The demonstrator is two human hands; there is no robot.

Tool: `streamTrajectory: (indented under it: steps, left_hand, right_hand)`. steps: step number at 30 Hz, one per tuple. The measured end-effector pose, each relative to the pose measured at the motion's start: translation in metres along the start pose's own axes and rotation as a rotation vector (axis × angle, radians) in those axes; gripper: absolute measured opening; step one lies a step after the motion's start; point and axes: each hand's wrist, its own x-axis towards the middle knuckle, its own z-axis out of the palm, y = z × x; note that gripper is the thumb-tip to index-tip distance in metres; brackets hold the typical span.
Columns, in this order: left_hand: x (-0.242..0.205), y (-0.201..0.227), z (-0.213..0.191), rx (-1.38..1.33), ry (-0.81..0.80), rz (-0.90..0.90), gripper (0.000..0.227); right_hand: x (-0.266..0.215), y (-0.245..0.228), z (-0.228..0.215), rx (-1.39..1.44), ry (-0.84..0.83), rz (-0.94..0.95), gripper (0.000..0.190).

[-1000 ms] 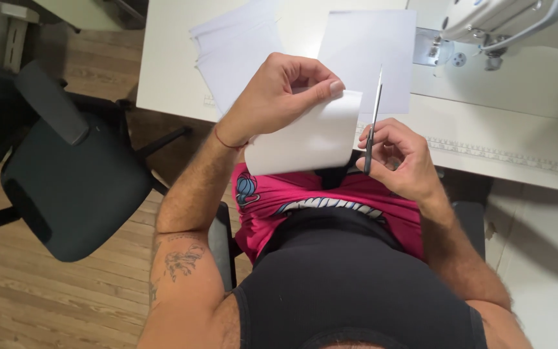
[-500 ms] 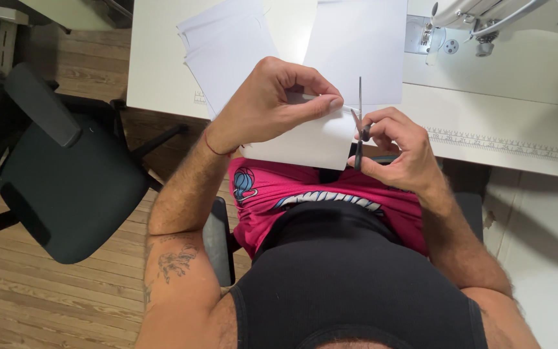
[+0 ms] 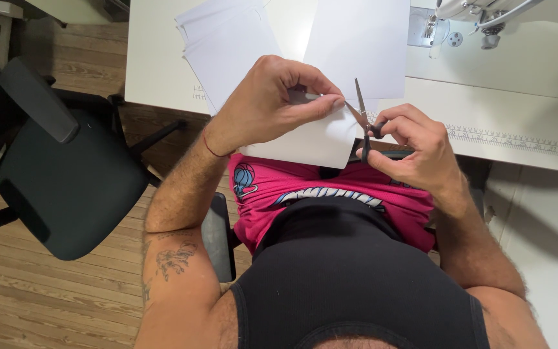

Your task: Trimming and organizing paper patterns at a workstation using scissors

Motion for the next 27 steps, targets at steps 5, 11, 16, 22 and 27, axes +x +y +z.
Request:
streamTrajectory:
  steps: [5,11,16,22,27]
  left_hand:
    - [0.0,0.0011,0.0004,-0.082,-0.024,-0.036,0.013]
    - [-0.0006,-0.0003,0.0015,-0.067,-0.013,-0.119,0.013]
    - [0.0006,-0.0002,0.0007,-0.064,-0.013,-0.101,0.013]
    - [0.0017,-0.0012,0.0,-0.087,-0.027,-0.094,0.013]
    - [0.0027,-0.0046,0.0002,-0.085,-0.008,-0.117,0.013]
  right_hand:
    - [-0.0005,0.0,-0.003,-0.084,0.023,-0.073,0.027]
    - [-0.0056,0.0028,-0.0042,-0.168,0.053,-0.082,0.028]
    - [-0.005,0.0017,-0.0054,-0.165,0.036,-0.079,0.027]
    - [-0.0068,0.0073,-0.0069,-0.204,0.007,-0.115,0.02]
    - [-0.0054,0.004,-0.0052,-0.182,0.038,-0.051,0.014]
